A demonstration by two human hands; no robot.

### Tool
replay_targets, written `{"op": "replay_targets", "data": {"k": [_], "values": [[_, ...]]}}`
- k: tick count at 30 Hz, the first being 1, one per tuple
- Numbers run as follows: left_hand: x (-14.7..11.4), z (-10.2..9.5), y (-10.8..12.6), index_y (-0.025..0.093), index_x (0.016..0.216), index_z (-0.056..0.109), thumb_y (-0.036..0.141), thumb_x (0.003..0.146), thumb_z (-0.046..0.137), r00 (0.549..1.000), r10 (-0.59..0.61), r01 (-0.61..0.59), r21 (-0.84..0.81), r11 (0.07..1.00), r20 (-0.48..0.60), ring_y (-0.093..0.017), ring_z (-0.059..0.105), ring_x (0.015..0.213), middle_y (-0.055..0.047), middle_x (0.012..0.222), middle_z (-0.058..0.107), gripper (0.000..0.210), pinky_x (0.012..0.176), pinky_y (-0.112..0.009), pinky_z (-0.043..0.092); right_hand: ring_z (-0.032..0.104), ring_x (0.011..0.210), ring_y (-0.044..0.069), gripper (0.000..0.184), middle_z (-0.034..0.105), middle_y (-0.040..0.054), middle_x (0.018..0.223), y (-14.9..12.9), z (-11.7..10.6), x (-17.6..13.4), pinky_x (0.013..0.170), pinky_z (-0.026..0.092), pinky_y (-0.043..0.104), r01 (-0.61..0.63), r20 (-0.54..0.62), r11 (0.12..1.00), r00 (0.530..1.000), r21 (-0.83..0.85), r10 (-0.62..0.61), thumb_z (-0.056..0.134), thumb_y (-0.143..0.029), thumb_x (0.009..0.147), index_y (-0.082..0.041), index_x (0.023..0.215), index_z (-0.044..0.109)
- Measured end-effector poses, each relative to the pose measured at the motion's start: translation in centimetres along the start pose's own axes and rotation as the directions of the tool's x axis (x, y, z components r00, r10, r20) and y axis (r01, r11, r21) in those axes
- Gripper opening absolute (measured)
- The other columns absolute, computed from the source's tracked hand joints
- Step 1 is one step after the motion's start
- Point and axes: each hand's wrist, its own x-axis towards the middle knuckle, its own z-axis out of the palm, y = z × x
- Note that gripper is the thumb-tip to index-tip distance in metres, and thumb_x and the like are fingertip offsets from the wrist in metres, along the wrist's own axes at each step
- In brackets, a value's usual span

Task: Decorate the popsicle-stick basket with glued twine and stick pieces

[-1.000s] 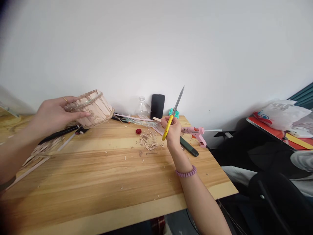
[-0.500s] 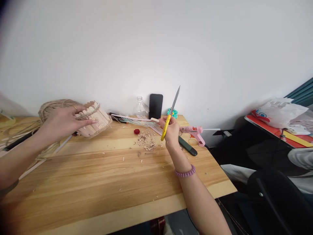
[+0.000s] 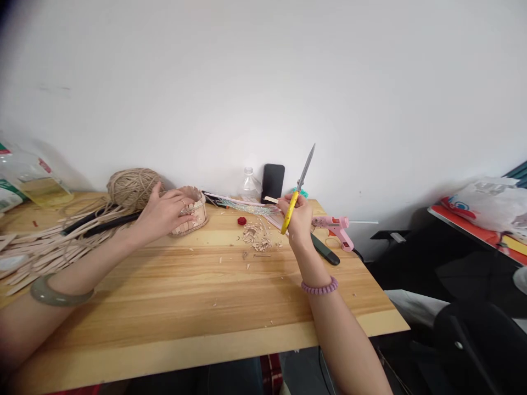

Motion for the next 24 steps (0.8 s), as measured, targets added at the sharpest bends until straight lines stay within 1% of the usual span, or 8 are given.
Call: {"op": "replay_targets", "data": {"k": [2,4,6,9,13,17,20,24], "values": [[-0.4,-0.3,0.2,0.024,0.111,0.061,0.036,0.084,0.052,1.000,0.010,-0.010,0.001,1.000,-0.022,-0.033,0.045,0.122,-0.014,0.121,0.062,0.031,0.106,-0.066,0.006,0.062,0.095,0.020,0.029,0.059,0.0077,0.115,0.0,0.0,0.1,0.078,0.053,0.040,0.002,-0.011,1.000,1.000,-0.004,-0.003,0.055,-0.030,0.091,-0.016,0.116,0.055],[-0.9,-0.7,0.5,0.022,0.118,0.056,0.041,0.084,0.052,0.997,0.016,-0.016,-0.002,1.000,-0.080,-0.035,0.036,0.128,-0.014,0.128,0.057,0.039,0.105,-0.066,0.009,0.063,0.083,0.017,0.023,0.063,0.0054,0.103,0.1,0.0,0.2,0.070,0.054,0.034,0.011,-0.031,1.000,0.999,-0.005,-0.011,0.057,-0.028,0.090,-0.014,0.108,0.058],[-1.5,-1.4,0.9,0.022,0.117,0.058,0.042,0.085,0.050,0.986,0.033,-0.035,-0.011,0.999,-0.162,-0.035,0.035,0.129,-0.013,0.123,0.060,0.039,0.106,-0.061,0.014,0.060,0.060,0.012,0.009,0.062,-0.0016,0.075,0.2,0.1,0.3,0.054,0.050,0.024,0.032,-0.056,0.999,0.998,0.004,-0.032,0.065,-0.018,0.080,-0.014,0.087,0.060],[-2.4,-2.2,1.4,0.021,0.110,0.062,0.039,0.086,0.049,0.974,0.008,-0.027,-0.083,0.996,-0.227,-0.031,0.039,0.125,-0.008,0.118,0.062,0.032,0.106,-0.051,0.023,0.053,0.047,0.009,0.017,0.054,-0.0066,0.056,0.5,0.6,0.6,0.042,0.040,0.020,0.073,-0.089,0.997,0.993,0.008,-0.072,0.066,-0.008,0.068,-0.019,0.068,0.054],[-3.9,-2.8,1.4,0.017,0.099,0.067,0.036,0.086,0.050,0.982,-0.048,0.008,-0.214,0.977,-0.181,-0.026,0.043,0.123,-0.006,0.106,0.067,0.029,0.107,-0.044,0.026,0.052,0.046,0.010,0.021,0.053,-0.0063,0.055,1.0,1.1,0.8,0.043,0.038,0.022,0.119,-0.096,0.993,0.988,-0.021,-0.120,0.062,-0.004,0.065,-0.021,0.063,0.050],[-5.3,-3.2,1.0,0.016,0.094,0.068,0.038,0.086,0.049,0.978,-0.128,0.075,-0.290,0.954,-0.167,-0.022,0.047,0.119,-0.005,0.101,0.070,0.030,0.105,-0.039,0.031,0.054,0.050,0.009,0.021,0.055,-0.0055,0.059,1.5,1.1,1.1,0.047,0.040,0.023,0.178,-0.044,0.983,0.983,-0.052,-0.181,0.061,-0.003,0.068,-0.021,0.067,0.050],[-5.7,-3.4,0.6,0.011,0.094,0.067,0.042,0.087,0.041,0.964,-0.156,0.108,-0.217,0.970,-0.217,-0.017,0.050,0.115,-0.006,0.099,0.070,0.041,0.100,-0.033,0.036,0.055,0.051,0.008,0.023,0.056,-0.0053,0.060,1.6,1.1,1.4,0.049,0.039,0.024,0.214,0.020,0.974,0.977,-0.069,-0.213,0.060,0.000,0.068,-0.020,0.067,0.049],[-5.6,-3.6,-0.4,0.009,0.101,0.065,0.044,0.084,0.029,0.979,-0.114,0.097,-0.110,0.989,-0.167,-0.013,0.045,0.120,0.003,0.108,0.066,0.053,0.100,-0.031,0.032,0.056,0.052,0.008,0.026,0.058,-0.0037,0.061,1.6,1.5,1.3,0.048,0.038,0.024,0.263,0.086,0.961,0.963,-0.085,-0.256,0.056,0.005,0.068,-0.020,0.066,0.049]]}}
